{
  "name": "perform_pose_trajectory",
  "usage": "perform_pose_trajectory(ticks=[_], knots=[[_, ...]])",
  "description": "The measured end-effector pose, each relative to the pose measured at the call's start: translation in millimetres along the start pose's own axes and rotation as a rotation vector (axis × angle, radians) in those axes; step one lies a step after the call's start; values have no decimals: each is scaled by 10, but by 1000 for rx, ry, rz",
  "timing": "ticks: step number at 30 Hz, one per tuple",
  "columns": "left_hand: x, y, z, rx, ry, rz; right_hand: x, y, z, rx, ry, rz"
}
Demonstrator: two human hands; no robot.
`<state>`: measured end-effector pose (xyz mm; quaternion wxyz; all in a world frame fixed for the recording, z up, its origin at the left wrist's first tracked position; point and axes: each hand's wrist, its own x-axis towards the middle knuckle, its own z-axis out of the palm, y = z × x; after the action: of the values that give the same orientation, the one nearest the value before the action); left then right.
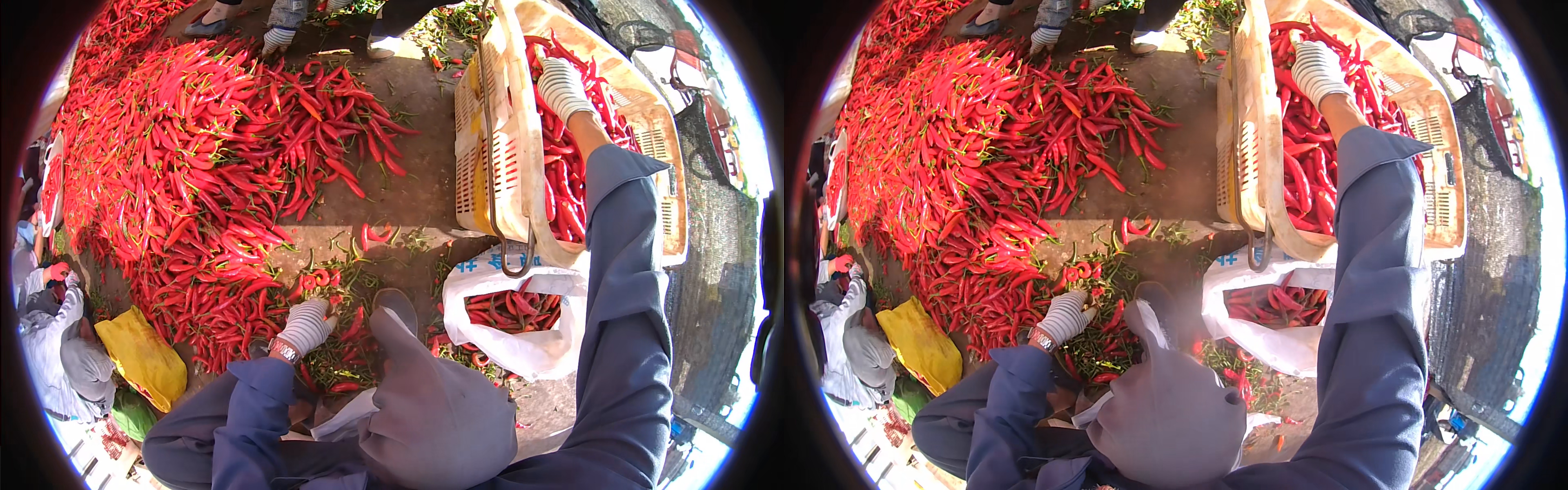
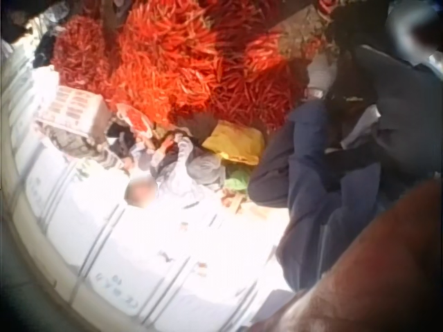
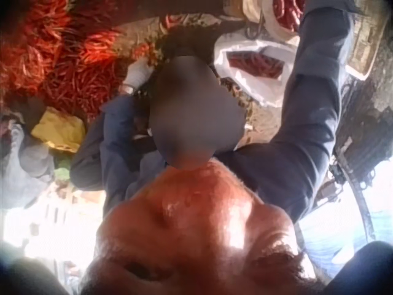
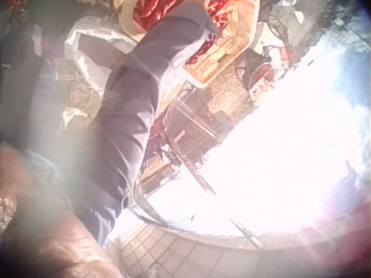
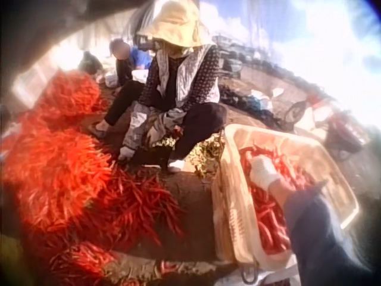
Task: The person sits on the ground and repeatedly picks red chilies from a large pile, removes the green stems by hand, and places the de-stemmed chilies into a nearby plastic basket. The process continues with steady hand movements as more chilies are sorted.
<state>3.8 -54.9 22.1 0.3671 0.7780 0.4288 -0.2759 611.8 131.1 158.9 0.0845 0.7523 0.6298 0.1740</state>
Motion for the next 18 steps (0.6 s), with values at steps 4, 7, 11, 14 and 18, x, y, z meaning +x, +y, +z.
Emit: perform_pose_trajectory(ticks=[4, 7, 11, 14, 18], knots=[[-6, -39, 17, -38, 55, 25, -7, 14, -50, 70, -40, 52], [-18, -112, 35, -80, 141, 51, -75, 102, -42, 59, -69, 114], [-41, -196, 56, -85, 143, 20, -279, 374, -224, 369, 89, 281], [-29, -204, 45, -137, 121, 42, -418, 394, -740, 874, 255, 287], [19, -89, 40, -100, 85, 48, -1013, -272, -1625, 1364, 141, 56]])
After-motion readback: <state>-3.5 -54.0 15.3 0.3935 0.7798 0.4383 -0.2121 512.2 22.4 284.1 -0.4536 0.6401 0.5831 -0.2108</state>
